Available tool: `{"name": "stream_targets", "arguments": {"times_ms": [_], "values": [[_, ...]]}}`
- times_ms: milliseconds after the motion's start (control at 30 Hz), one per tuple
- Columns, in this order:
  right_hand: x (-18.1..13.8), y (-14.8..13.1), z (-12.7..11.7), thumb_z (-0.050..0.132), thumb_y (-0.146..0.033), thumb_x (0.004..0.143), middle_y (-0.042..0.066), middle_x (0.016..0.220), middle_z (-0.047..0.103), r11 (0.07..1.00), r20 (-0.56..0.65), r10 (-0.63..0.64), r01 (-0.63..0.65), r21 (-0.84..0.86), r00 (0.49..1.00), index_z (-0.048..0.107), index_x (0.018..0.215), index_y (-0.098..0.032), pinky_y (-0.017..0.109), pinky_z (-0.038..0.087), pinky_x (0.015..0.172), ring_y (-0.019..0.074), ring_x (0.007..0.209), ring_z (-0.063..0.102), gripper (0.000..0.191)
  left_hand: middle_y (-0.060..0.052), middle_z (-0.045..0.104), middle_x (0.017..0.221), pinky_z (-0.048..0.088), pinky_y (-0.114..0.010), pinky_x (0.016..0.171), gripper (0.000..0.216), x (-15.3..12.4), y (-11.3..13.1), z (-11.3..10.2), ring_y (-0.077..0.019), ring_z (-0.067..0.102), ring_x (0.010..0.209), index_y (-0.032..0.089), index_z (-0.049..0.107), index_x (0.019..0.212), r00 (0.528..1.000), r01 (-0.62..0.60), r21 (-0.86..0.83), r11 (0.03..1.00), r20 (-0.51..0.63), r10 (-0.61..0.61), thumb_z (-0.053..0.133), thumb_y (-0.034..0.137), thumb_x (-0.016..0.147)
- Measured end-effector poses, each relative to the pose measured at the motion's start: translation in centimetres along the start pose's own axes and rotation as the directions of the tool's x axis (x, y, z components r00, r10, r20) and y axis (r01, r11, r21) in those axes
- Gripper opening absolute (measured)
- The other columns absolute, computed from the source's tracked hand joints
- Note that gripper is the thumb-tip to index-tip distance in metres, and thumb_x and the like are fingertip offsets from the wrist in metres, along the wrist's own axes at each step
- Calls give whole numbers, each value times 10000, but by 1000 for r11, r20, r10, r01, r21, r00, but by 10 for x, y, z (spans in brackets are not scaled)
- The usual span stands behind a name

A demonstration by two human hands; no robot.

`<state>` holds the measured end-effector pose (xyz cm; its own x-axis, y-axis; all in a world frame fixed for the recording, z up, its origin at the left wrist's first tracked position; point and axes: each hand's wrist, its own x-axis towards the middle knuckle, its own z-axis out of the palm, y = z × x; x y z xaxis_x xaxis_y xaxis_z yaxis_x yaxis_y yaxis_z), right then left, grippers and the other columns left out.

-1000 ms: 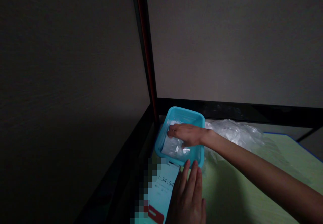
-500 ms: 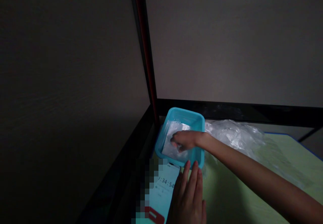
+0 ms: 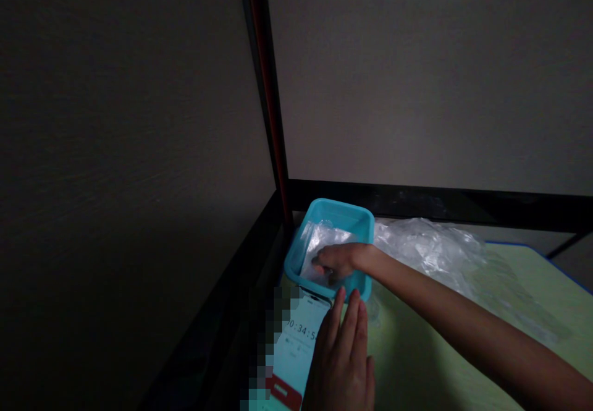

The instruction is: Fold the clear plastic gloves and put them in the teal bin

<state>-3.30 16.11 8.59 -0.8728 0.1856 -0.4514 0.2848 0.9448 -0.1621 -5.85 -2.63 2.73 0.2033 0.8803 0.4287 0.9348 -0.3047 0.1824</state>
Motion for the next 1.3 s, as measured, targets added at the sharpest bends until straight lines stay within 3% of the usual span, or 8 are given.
{"name": "stream_targets", "arguments": {"times_ms": [167, 367, 667, 833, 967, 1167, 1300], "values": [[0, 7, 0, 547, -51, 689, 29, 812, 605, 998, -12, -3, 4, 66, 1000, 597, 907, -115, 191, 383, 557, 137, 706, 542, 232, -87, 247, 1443, 414, -413, 978, 670, 0, -3, 1, -277, 194, 1324, 95, 227, 1382, 1000, 3, 10, 1000, 0, -3, 429, 50, 745], [-8, 17, -8, 459, 5, 715, 2, 730, 576, 994, -118, 23, -10, 107, 993, 588, 892, -123, 190, 389, 596, 114, 661, 520, 254, -78, 225, 1450, 412, -418, 979, 677, -1, 0, 4, -274, 187, 1326, 103, 232, 1381, 1000, 14, 20, 1000, -1, -14, 420, 28, 735], [-19, 22, -21, 427, 46, 660, 40, 804, 619, 993, -244, 73, -46, 112, 967, 605, 876, -92, 201, 393, 641, 135, 733, 549, 312, -71, 235, 1448, 406, -422, 982, 670, 3, 0, 1, -266, 186, 1327, 117, 232, 1382, 1000, 31, 0, 1000, -1, -31, 415, 33, 742], [-20, 19, -21, 474, 37, 647, 26, 764, 641, 994, -171, 87, -74, 82, 982, 638, 817, -108, 209, 407, 652, 145, 744, 577, 276, -68, 209, 1456, 404, -419, 983, 662, 5, 4, 1, -266, 173, 1331, 102, 261, 1369, 998, 69, 24, 997, 6, -69, 409, 22, 729], [-19, 12, -18, 556, 10, 660, 78, 931, 634, 991, -124, 133, -129, 35, 983, 612, 937, -81, 241, 429, 708, 188, 872, 573, 297, -71, 203, 1456, 400, -426, 983, 657, 9, 7, -1, -262, 161, 1333, 95, 275, 1363, 994, 107, 38, 994, 3, -107, 392, 1, 723], [-9, -2, -16, 532, -295, 859, 68, 1104, 553, 971, 33, 238, -237, -30, 971, 533, 1098, -150, 389, 480, 774, 197, 934, 565, 279, -95, 200, 1453, 405, -437, 975, 663, 11, 6, -2, -268, 136, 1335, 77, 244, 1372, 994, 111, 3, 994, -12, -111, 398, 7, 730], [0, -7, -16, 527, -316, 860, 66, 1122, 543, 961, 150, 278, -274, -50, 949, 522, 1123, -149, 397, 482, 776, 213, 945, 563, 311, -85, 178, 1459, 397, -447, 978, 701, 9, 5, 1, -269, 135, 1335, 108, 195, 1391, 994, 104, -9, 995, -16, -104, 394, 8, 727]]}}
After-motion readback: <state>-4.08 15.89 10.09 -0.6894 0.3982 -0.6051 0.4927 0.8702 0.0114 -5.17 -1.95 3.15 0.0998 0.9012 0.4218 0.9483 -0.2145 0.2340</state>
